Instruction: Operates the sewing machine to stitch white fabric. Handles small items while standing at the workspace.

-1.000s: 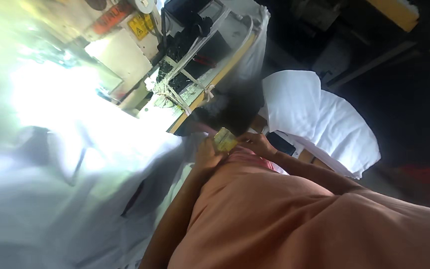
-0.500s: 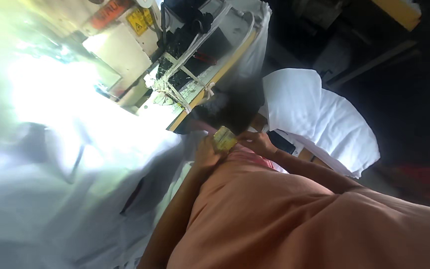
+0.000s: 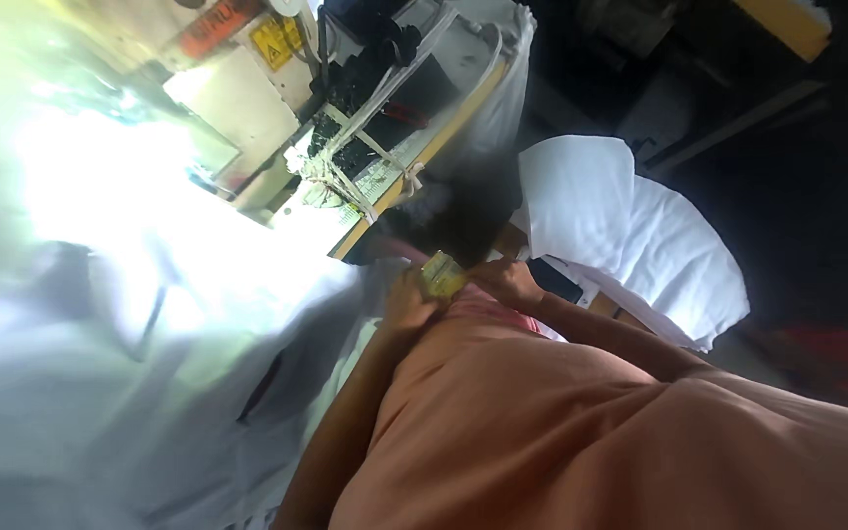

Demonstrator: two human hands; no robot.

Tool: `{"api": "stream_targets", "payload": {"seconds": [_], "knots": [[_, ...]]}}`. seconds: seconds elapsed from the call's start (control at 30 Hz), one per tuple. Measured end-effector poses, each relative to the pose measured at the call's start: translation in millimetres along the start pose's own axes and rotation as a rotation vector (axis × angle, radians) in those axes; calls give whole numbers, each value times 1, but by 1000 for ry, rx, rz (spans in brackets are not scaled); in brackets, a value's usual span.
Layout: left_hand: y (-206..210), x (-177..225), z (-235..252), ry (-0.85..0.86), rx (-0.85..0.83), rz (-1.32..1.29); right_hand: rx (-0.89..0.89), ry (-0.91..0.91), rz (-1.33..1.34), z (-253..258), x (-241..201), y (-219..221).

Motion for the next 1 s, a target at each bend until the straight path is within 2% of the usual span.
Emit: {"api": "stream_targets", "payload": {"seconds": [0.17,0.27,0.6,0.83,1.0], "knots": [[-4,16,-3,-133,8,8,-72,202,239,2,-8,-6],[-2,19,-3,-174,7,35,-63,218,286,0,-7,-6],[5,16,-6,-116,38,57,-135,436,468,4,5,-4],[7,17,-7,-114,61,62,-98,587,683,4,3,-3],[8,15,-10,-70,86,68,-61,814,775,7,-30,-23]]}}
Point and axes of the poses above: each hand's wrist, its own z-axis towards the middle knuckle, its own y-axis out of the palm, x = y × z, the point moved 1 cm from there along z, towards the middle knuckle, and after that the axes turned 9 degrees about x, right-handed, at the moved point
